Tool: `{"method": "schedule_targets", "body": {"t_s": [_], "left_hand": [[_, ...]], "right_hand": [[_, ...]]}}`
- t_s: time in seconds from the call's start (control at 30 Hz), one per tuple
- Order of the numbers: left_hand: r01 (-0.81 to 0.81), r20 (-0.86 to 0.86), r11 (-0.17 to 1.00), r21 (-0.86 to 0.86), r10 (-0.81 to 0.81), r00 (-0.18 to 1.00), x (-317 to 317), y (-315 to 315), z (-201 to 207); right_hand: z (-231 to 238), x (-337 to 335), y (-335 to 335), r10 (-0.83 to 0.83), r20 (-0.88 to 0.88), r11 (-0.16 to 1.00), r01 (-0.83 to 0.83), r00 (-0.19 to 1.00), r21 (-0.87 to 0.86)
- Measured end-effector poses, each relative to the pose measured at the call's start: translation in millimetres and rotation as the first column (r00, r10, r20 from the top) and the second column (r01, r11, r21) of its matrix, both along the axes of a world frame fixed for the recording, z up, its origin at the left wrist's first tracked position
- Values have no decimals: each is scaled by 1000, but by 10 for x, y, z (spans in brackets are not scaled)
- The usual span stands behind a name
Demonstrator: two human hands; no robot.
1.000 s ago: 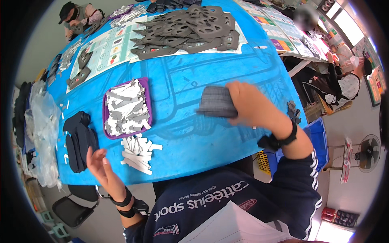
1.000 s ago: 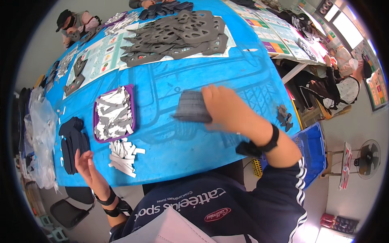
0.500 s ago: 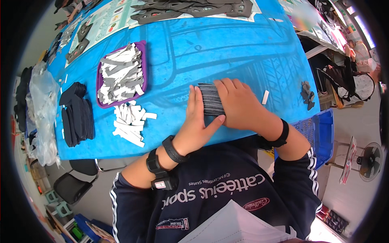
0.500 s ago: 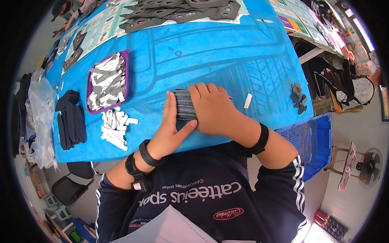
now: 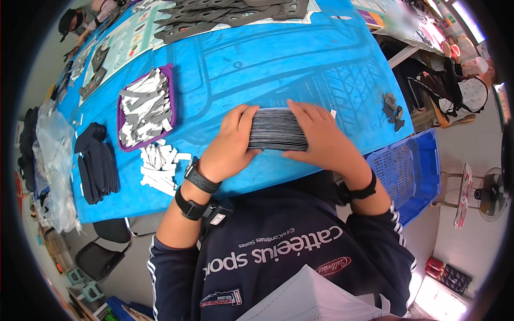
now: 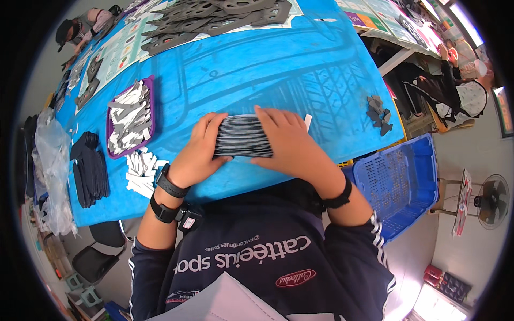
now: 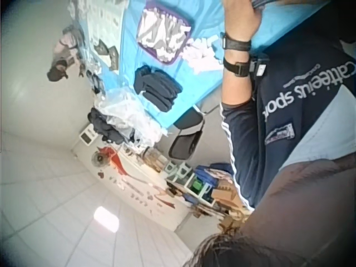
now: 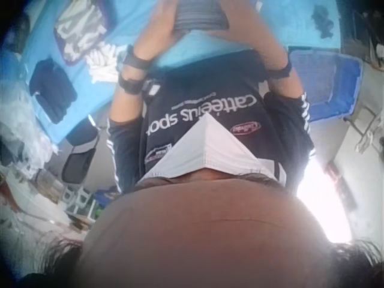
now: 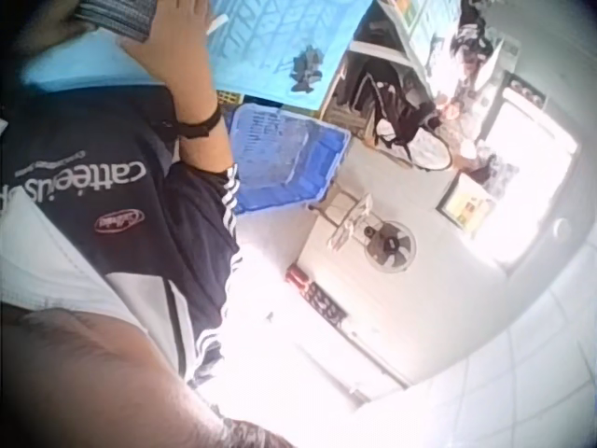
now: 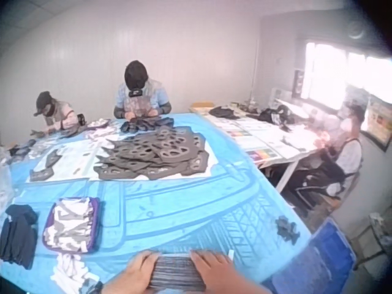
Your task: The person is sorting and inspecting various shoe components, including cut patterns and white strips, on a blue work surface.
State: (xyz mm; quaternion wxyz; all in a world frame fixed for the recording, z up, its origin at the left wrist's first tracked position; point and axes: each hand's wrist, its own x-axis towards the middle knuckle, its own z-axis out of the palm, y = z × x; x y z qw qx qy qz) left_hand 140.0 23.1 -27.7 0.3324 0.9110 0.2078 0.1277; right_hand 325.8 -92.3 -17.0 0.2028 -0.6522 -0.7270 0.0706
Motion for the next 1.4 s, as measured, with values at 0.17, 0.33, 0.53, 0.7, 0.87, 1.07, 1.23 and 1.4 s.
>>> {"method": "schedule_targets", "body": {"t_s": [0.17, 0.33, 0.53, 0.7, 0.87, 1.07, 1.23, 1.4], "left_hand": [[56, 75, 998, 12, -57, 996, 66, 44, -94], [49, 50, 999, -21, -48, 998, 90, 15, -61], [-21, 79, 1000, -11, 22, 997, 123, -39, -70], [-61, 64, 997, 43, 58, 996, 68, -16, -59], [-60, 122, 991, 117, 46, 991, 53, -66, 212], [-332, 284, 940, -77, 340, 896, -738, -9, 452], [-477, 410, 792, -381, 607, 681, -1665, -73, 400], [-544, 529, 761, -353, 642, 555, -2628, -212, 69]], "right_hand": [[-287, -81, -263, -221, -653, 963, 268, 724, -29], [-486, -206, -93, -185, -793, 908, 409, 580, 87], [-419, -239, -31, -225, -675, 892, 428, 702, 148], [-192, 301, -102, -448, -429, 800, 566, 784, 199], [-156, 524, -284, -610, -32, 777, 590, 792, -220], [-262, 461, -218, -580, -4, 812, 578, 814, -77], [-197, 387, -174, -613, 95, 777, 620, 784, -109], [-117, 0, 104, -288, 135, 957, 282, 948, 64]]}}
